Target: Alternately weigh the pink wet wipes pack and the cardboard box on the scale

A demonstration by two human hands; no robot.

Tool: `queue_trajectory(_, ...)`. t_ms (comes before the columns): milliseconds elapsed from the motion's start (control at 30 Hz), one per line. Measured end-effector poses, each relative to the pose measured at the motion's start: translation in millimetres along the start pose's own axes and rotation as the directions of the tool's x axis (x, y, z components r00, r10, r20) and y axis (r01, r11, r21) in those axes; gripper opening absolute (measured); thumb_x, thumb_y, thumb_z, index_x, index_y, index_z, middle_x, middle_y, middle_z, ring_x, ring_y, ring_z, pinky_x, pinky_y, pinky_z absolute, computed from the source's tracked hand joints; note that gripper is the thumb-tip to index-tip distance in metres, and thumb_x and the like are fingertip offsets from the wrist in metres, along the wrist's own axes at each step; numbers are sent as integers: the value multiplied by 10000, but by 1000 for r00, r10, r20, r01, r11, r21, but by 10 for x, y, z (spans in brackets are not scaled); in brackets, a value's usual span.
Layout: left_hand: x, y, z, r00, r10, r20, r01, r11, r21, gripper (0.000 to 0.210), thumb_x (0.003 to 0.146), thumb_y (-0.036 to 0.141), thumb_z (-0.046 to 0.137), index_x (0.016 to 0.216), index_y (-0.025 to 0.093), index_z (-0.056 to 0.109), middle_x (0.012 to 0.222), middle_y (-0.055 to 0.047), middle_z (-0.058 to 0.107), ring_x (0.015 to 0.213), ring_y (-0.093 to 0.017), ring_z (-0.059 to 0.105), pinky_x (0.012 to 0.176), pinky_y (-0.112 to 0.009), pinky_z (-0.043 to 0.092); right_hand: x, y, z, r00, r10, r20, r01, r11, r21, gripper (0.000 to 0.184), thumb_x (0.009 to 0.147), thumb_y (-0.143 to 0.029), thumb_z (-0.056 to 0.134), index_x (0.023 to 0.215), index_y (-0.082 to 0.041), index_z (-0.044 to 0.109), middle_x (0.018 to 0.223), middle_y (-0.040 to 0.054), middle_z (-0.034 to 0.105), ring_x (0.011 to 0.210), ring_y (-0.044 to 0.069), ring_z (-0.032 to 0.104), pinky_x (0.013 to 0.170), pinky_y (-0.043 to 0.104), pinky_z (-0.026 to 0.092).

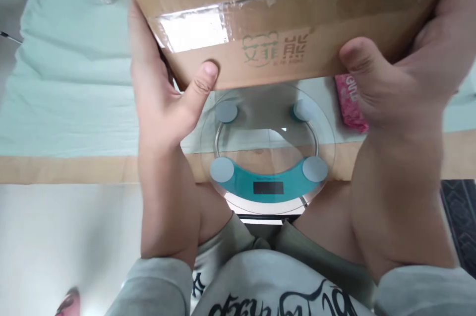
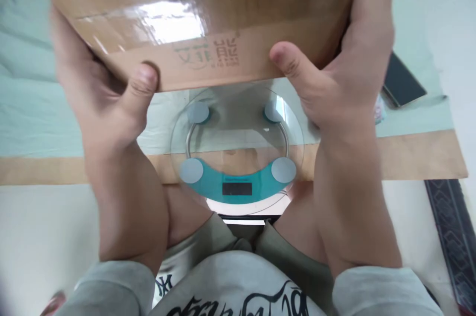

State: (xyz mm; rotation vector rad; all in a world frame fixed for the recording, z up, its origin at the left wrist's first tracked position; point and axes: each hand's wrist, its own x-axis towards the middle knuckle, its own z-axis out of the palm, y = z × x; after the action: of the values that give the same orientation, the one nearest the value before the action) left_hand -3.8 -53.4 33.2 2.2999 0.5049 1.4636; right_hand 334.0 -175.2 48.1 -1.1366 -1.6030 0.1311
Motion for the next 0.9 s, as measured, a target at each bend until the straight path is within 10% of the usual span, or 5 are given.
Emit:
queue_trajectory(167, 158, -338, 46, 942, -335, 35, 337, 937, -96, 1205, 468, 1018, 1021, 1336, 244, 705, 1523, -111, 711, 1581, -410, 647, 1348, -466, 589, 32, 274, 186, 993, -115, 16, 114, 992, 58, 845, 1101, -680, 728, 1772, -193, 563, 1672, 99, 549, 1663, 259, 530, 1495, 425, 440)
queue_trajectory(433, 95, -442, 30, 997, -74, 26, 71, 992, 106, 810, 1086, 854, 672, 1616, 243, 623, 1622, -64, 704, 1595, -334, 648, 1370, -434, 564, 61, 465, 367, 998, 33, -50, -30, 998, 57, 1048, 1031, -991, 636, 1668, -166, 534, 1647, 106, 560, 1629, 270, 547, 1494, 503, 474)
queue_trajectory(533, -14, -487, 107, 999, -53, 2, 53, 997, 59, 843, 1039, 949, 627, 1589, 309, 623, 1657, -31, 687, 1634, -319, 622, 1395, -419, 555, 28, 549, 403, 991, 32, -132, -28, 999, 36, 1043, 1020, -1025, 616, 1630, -186, 504, 1623, 104, 560, 1600, 251, 553, 1467, 484, 498)
queue_trajectory(800, -244, -726, 372, 916, -400, -22, 378, 881, -283, 1021, 745, 833, 1009, 1599, 462, 589, 1866, 90, 470, 1829, -271, 320, 1499, -428, 416, -58, 508, 491, 971, 193, 140, -203, 977, 65, 686, 1132, -453, 510, 1706, -151, 287, 1844, 148, 310, 1758, 89, 364, 1549, 333, 390)
queue_trajectory(900, -336, -817, 344, 868, -490, -82, 459, 854, -246, 966, 711, 598, 1120, 1499, 352, 619, 1748, -4, 598, 1671, -288, 526, 1350, -437, 558, -52, 486, 391, 977, 209, 52, -206, 977, -47, 686, 1073, -396, 585, 1660, -102, 386, 1723, 189, 442, 1643, 154, 499, 1473, 380, 477)
